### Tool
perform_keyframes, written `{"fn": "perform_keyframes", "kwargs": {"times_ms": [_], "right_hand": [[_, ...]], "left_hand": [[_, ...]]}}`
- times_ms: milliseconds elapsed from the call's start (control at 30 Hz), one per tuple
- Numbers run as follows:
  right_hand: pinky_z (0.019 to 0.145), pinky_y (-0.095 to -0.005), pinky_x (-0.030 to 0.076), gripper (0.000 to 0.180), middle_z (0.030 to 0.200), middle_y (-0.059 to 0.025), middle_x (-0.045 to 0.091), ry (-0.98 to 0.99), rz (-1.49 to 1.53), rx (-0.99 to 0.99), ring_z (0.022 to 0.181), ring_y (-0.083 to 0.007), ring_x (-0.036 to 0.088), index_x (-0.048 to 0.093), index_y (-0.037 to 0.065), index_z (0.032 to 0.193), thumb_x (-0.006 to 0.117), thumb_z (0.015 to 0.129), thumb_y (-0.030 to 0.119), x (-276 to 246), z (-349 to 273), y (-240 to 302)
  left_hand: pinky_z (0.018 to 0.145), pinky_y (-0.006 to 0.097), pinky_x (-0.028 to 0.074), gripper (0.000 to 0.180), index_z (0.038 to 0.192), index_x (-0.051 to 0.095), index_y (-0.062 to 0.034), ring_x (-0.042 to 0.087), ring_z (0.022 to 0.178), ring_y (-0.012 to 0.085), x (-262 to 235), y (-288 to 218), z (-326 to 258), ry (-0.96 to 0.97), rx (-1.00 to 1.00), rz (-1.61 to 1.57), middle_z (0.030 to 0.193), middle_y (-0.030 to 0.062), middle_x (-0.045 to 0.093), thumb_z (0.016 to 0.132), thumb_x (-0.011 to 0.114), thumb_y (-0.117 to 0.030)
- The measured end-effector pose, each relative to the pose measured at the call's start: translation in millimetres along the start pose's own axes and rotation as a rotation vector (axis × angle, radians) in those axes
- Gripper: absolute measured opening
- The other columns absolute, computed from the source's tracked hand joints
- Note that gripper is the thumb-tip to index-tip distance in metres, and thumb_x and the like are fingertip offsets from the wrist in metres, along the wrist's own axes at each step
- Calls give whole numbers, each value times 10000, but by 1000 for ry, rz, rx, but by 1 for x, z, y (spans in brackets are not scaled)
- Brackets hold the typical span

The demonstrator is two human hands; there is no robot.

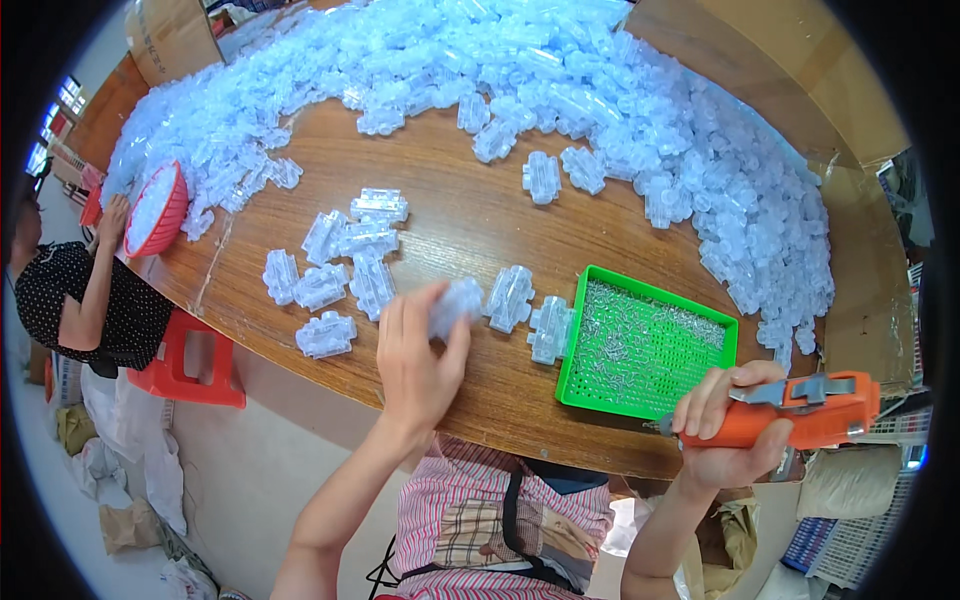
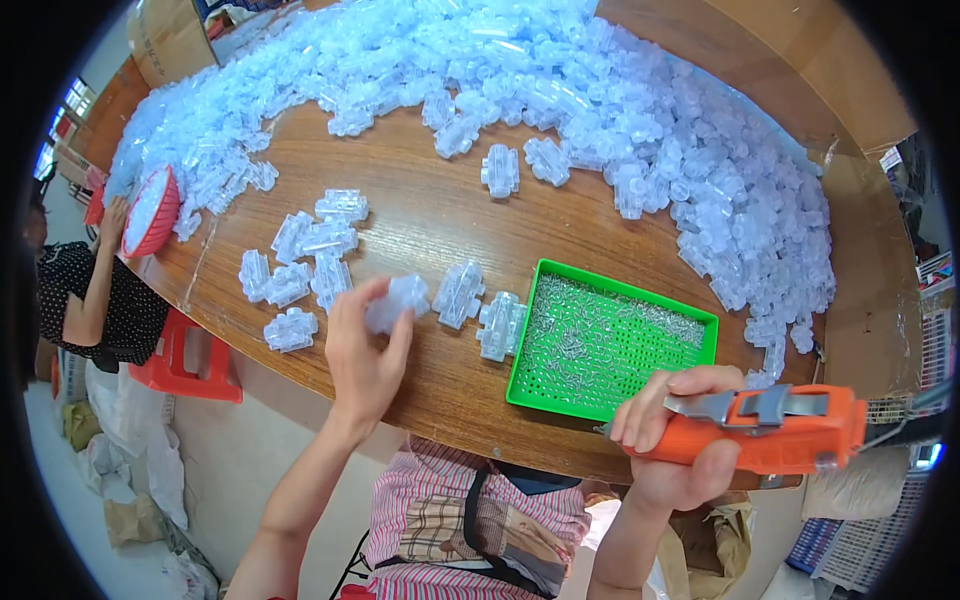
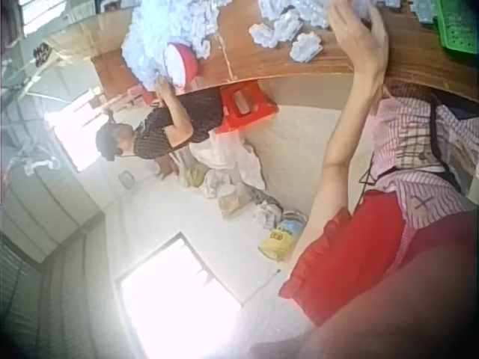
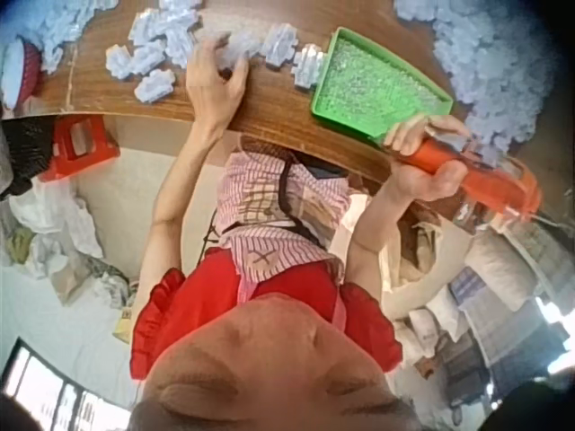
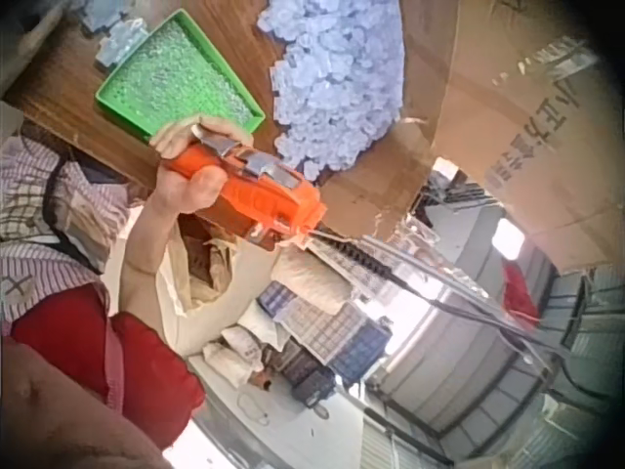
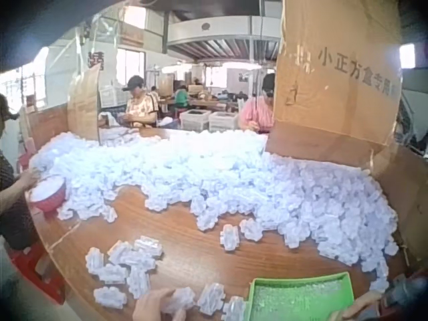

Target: The person gathers clear plastic components, inserts small metal pins from a tray into them, and uses a power screwdriver to secure the pins. Finally, they place the finished items into a large bag.

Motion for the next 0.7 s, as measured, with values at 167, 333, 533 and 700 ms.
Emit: {"fn": "perform_keyframes", "kwargs": {"times_ms": [167, 333, 533, 700], "right_hand": [[391, -249, 412, 569, 560, -28, 429, 3, -75, -33, 456, -117, 421, 438, 25, 1015, 482, 915, 584, -2, -9, 4], [395, -251, 413, 578, 562, -32, 433, -40, -60, -51, 462, -120, 427, 435, 21, 1020, 491, 910, 585, -7, -12, 8], [414, -263, 426, 584, 567, -35, 437, -76, -99, -40, 481, -129, 444, 435, 13, 1030, 507, 906, 580, -16, -18, 8], [420, -270, 436, 579, 579, -39, 454, -53, -62, -39, 487, -135, 454, 437, 6, 1042, 521, 908, 564, -15, -20, 6]], "left_hand": [[826, 406, 466, 355, 1171, 566, -50, 568, 976, 315, 33, 11, 46, 50, -106, 92, 1025, 159, 575, 838, 671, -117], [793, 418, 486, 252, 1057, 652, -66, 586, 955, 339, 67, -2, 73, 249, -89, -109, 1050, 167, 564, 832, 691, -171], [725, 366, 511, 349, 1110, 657, -54, 624, 788, 266, 84, -24, 65, 482, 54, -158, 1059, 149, 637, 829, 729, -248], [782, 423, 508, 392, 1154, 636, -59, 643, 942, 372, 79, -30, 74, 601, 36, -155, 1089, 202, 655, 847, 694, -296]]}}
Point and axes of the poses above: each hand's wrist, its own z-axis towards the middle knuckle, its own x-axis out of the palm, y = z × x, the point moved 5 cm from there along z, towards the middle knuckle
